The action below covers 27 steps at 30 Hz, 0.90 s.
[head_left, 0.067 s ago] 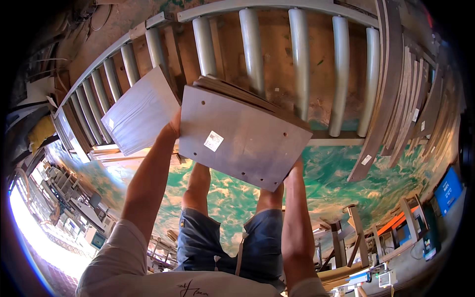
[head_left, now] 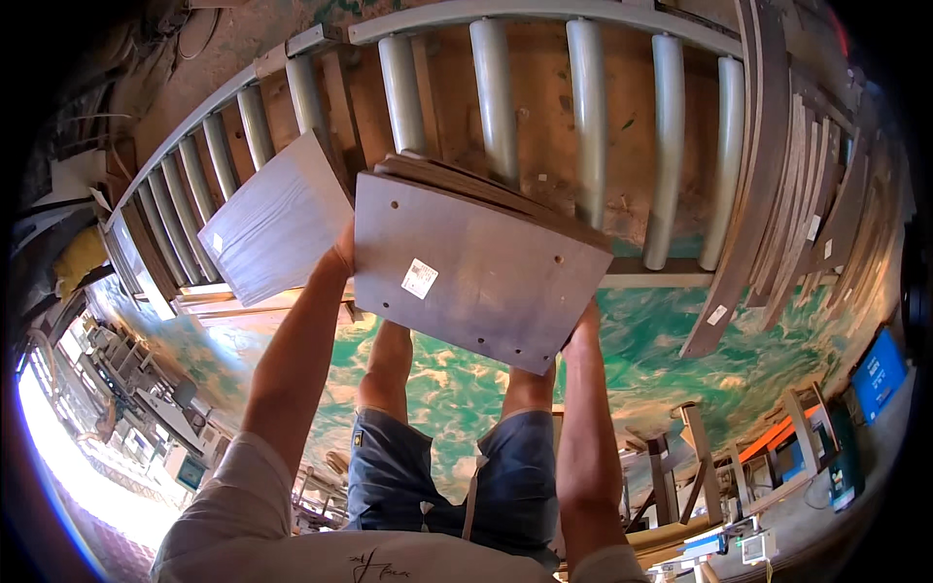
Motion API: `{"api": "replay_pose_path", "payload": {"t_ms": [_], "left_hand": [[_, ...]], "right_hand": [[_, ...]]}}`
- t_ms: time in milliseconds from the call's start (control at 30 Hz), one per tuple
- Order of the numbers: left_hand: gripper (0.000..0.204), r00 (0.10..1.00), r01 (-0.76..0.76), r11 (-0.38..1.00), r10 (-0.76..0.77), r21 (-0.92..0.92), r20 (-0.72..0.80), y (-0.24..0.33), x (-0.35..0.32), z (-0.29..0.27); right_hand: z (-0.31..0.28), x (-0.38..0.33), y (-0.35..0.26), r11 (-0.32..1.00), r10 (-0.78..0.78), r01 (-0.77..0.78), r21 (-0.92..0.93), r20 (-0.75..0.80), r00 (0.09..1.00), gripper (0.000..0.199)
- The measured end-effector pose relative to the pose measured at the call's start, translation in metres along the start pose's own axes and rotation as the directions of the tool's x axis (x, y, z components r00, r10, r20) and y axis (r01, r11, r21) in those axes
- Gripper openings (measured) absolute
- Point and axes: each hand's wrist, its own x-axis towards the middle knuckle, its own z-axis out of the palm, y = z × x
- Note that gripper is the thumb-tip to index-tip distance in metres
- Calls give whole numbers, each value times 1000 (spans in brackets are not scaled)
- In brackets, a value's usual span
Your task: The person picks up wood panels from a roller conveyor and stacks them onto a table.
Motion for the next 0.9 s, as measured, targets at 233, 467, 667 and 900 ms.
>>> {"api": "replay_pose_path", "payload": {"t_ms": [233, 467, 667, 900], "left_hand": [[56, 987, -130, 975, 110, -181, -117, -43, 19, 11], [72, 891, -146, 989, 129, -4, -436, -51, 21, 55], [74, 894, -274, 952, 305, 138, -329, -23, -21, 81], [48, 812, -238, 970, 226, 48, -537, -37, -99, -81]], "right_hand": [[14, 55, -98, 948, -14, 42, -314, 89, 996, 54], [13, 65, -125, 914, 66, 27, -406, 215, 974, 47], [54, 31, -141, 747, -303, 78, -660, -234, 924, 40], [274, -111, 36, 379, -404, 770, -514, 657, 637, 39]]}}
